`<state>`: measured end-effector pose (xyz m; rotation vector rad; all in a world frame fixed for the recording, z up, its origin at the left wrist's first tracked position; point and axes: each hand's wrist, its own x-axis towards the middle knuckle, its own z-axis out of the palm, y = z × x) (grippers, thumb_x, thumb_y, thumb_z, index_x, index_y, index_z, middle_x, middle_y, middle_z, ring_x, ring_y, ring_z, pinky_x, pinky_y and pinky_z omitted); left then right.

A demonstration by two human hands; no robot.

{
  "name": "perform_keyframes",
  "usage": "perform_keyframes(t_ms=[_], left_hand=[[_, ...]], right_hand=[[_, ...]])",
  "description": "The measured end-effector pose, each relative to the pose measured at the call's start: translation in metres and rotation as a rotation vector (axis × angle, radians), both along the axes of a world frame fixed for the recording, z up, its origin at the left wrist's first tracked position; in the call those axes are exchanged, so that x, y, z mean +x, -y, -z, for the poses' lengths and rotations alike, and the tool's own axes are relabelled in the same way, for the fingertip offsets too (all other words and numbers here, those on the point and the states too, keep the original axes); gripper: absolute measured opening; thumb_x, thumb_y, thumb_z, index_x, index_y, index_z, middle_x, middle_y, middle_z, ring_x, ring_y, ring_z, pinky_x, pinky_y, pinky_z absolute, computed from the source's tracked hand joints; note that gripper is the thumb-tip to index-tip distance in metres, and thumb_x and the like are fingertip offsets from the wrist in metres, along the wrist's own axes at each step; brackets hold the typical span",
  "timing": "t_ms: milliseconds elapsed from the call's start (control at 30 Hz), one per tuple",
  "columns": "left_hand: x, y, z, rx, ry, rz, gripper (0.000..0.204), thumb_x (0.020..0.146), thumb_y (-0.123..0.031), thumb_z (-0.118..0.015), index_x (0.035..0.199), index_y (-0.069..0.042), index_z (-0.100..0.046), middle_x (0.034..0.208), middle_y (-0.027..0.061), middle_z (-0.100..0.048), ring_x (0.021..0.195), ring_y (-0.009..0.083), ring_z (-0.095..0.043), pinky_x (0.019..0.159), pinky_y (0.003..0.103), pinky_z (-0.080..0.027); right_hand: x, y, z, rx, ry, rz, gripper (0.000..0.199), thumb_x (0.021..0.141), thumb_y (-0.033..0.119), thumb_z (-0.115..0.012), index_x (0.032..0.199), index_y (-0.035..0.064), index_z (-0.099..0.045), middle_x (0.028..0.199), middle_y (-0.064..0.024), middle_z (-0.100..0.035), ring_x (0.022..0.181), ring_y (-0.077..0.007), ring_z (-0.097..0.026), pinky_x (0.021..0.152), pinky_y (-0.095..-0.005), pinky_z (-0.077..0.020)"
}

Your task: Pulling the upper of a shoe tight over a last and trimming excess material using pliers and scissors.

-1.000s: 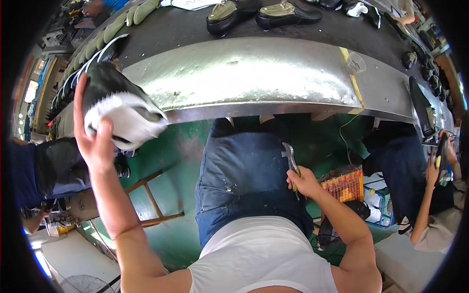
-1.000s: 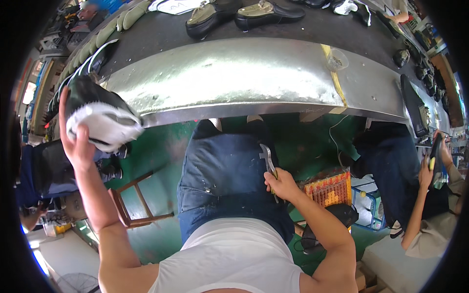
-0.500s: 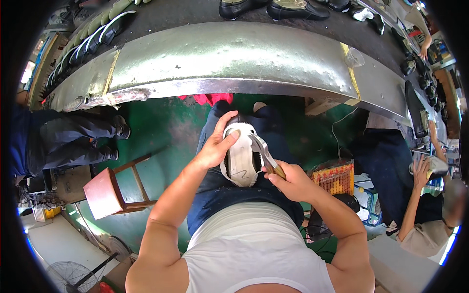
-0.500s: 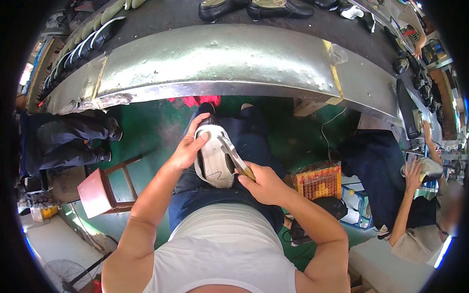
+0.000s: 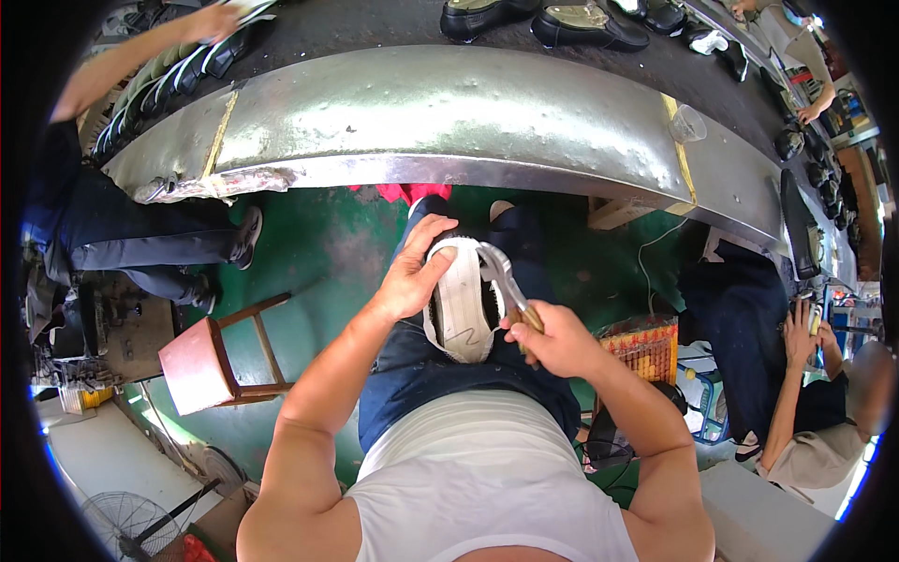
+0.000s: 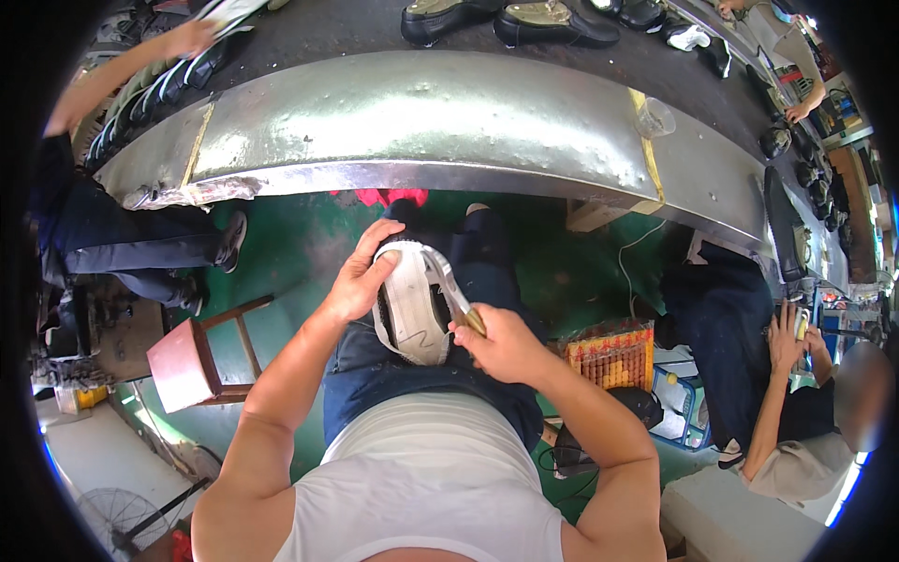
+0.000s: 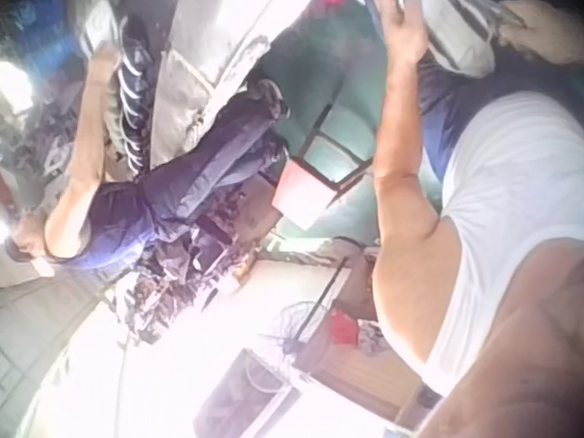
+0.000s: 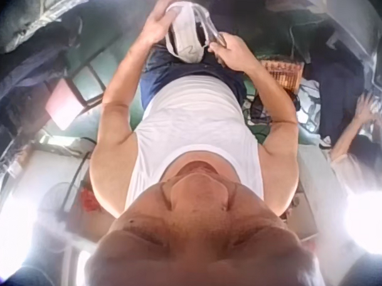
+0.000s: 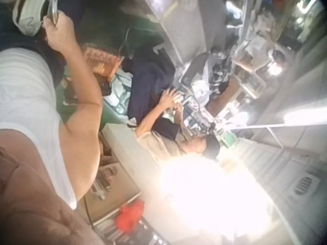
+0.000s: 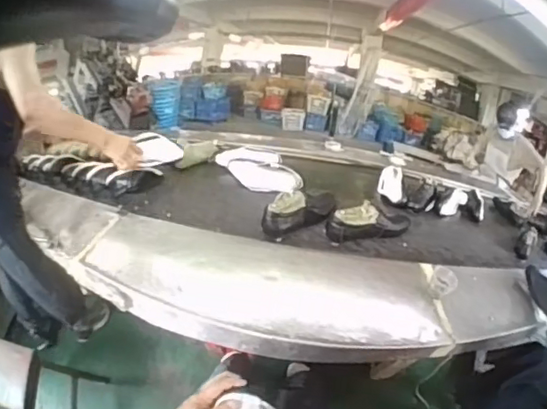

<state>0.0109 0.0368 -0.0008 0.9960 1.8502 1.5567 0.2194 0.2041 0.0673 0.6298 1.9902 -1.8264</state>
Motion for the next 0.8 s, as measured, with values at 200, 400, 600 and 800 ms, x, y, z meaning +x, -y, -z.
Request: perform_keyframes(t_ms=[200, 400, 600, 800], left_hand=[[-0.001, 0.001, 0.007, 0.028, 0.032, -0.033, 0.039, 0.099, -0.02, -0.057, 0.135, -0.007, -0.051, 0.145, 0.016, -0.042, 0.138, 0.0275, -0.039, 0.114, 0.037, -0.029], [-0.002, 0.01, 0.005, 0.018, 0.044, 0.023, 0.045, 0.101, -0.022, -0.054, 0.142, -0.006, -0.043, 0.151, 0.0189, -0.035, 0.142, 0.0317, -0.033, 0.115, 0.038, -0.027], [-0.005, 0.012, 0.01, -0.028, 0.018, -0.01, 0.045, 0.102, -0.021, -0.053, 0.142, -0.004, -0.042, 0.151, 0.0194, -0.038, 0.143, 0.031, -0.033, 0.117, 0.038, -0.026], [-0.004, 0.021, 0.013, -0.05, 0.04, -0.051, 0.047, 0.1, -0.022, -0.057, 0.142, -0.004, -0.044, 0.148, 0.0188, -0.044, 0.139, 0.0306, -0.039, 0.115, 0.038, -0.03]], right_hand=[[-0.013, 0.005, 0.014, -0.541, -0.022, 0.18, 0.027, 0.1, 0.021, -0.054, 0.115, -0.0008, -0.059, 0.084, -0.0068, -0.065, 0.071, -0.0136, -0.065, 0.055, -0.025, -0.0502], [-0.025, 0.006, 0.013, -0.375, -0.071, 0.073, 0.023, 0.099, 0.017, -0.052, 0.113, -0.0006, -0.059, 0.087, -0.0071, -0.066, 0.077, -0.0124, -0.064, 0.058, -0.0237, -0.0474], [-0.037, 0.01, 0.011, -0.87, -0.042, 0.218, 0.029, 0.1, 0.019, -0.054, 0.116, -0.0042, -0.058, 0.096, -0.0109, -0.066, 0.081, -0.0167, -0.065, 0.054, -0.0245, -0.0532], [-0.055, 0.004, -0.007, 0.168, -0.004, -0.169, 0.022, 0.096, 0.019, -0.059, 0.101, -0.0028, -0.059, 0.072, -0.0149, -0.066, 0.067, -0.0241, -0.066, 0.055, -0.0384, -0.0503]])
